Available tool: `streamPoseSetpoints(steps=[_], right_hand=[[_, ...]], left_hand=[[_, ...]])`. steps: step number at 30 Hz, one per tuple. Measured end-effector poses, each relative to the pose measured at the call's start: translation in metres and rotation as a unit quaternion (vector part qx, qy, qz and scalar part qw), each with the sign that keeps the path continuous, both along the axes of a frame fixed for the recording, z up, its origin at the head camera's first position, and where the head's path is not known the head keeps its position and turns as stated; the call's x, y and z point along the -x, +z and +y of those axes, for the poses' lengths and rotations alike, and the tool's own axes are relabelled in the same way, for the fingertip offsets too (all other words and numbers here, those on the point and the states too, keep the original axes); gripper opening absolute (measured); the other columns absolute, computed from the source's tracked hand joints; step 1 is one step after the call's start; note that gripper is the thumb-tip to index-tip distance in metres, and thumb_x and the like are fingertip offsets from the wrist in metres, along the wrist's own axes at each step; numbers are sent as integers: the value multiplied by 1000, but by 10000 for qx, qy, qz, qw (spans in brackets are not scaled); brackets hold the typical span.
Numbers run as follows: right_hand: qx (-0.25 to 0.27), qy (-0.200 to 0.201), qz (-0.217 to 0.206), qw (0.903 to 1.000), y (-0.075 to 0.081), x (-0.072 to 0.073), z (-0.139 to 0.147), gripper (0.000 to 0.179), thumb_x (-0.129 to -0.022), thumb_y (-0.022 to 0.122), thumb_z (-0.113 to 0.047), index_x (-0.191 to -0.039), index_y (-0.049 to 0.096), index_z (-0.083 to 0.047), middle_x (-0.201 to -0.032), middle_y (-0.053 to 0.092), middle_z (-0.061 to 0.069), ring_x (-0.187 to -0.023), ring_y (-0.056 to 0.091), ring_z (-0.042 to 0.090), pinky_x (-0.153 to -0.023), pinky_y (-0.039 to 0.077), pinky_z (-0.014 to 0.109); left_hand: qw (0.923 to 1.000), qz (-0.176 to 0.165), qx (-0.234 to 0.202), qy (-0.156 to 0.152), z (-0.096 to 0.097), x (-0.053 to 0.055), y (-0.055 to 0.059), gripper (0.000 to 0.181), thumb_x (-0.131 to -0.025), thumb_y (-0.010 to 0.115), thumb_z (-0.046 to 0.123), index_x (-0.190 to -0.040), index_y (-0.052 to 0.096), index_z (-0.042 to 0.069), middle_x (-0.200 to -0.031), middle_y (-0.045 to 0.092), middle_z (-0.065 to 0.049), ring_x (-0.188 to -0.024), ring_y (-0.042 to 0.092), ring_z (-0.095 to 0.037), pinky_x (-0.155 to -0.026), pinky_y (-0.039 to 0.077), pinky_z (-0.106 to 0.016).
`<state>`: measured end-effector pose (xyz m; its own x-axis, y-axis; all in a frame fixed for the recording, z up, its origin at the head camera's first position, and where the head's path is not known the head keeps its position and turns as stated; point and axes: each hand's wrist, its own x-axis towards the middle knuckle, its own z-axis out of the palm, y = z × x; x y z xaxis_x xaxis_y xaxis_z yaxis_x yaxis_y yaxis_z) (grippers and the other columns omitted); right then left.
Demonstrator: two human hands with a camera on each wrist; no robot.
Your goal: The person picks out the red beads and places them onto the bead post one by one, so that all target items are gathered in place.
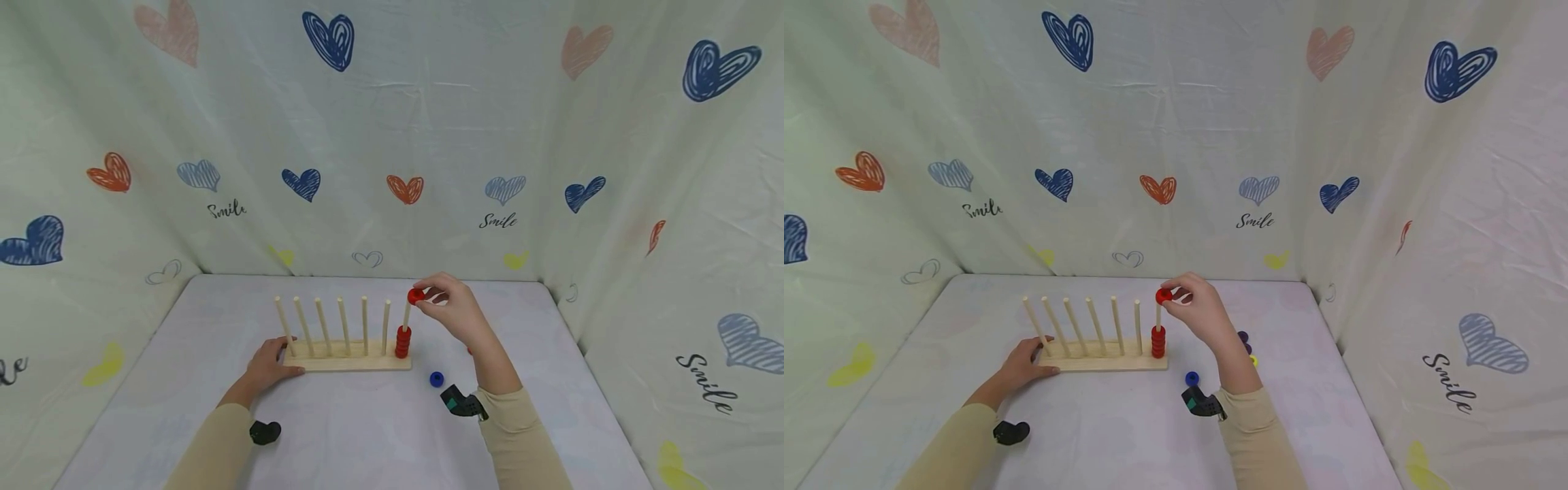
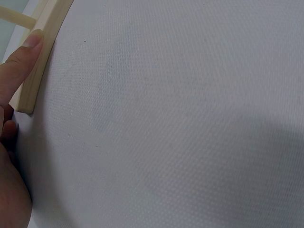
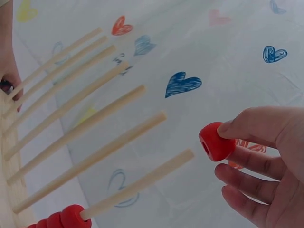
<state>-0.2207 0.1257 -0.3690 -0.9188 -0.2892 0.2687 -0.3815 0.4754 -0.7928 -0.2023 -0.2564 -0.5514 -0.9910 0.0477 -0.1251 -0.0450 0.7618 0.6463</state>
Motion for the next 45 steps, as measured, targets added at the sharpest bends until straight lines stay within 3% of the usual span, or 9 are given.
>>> streamPoseSetpoints(steps=[18,45], right_hand=[[-173,-64,-64,9998,-1,9,-9,26,-87,71,-4,-112,70,-4,-106,65,4,-95,61,22,-86,53,38],[-156,-112,-234,9995,-6,10,-12,25,-86,72,-3,-111,71,-7,-107,65,4,-95,62,22,-86,53,38]], left_hand=[[10000,72,54,-36,-1,1,-4,79,-76,85,31,-136,47,-4,-131,46,-30,-120,44,-44,-99,36,-59],[9999,141,45,-89,-1,0,-2,78,-76,85,30,-135,47,-6,-130,48,-29,-119,45,-43,-99,37,-58]])
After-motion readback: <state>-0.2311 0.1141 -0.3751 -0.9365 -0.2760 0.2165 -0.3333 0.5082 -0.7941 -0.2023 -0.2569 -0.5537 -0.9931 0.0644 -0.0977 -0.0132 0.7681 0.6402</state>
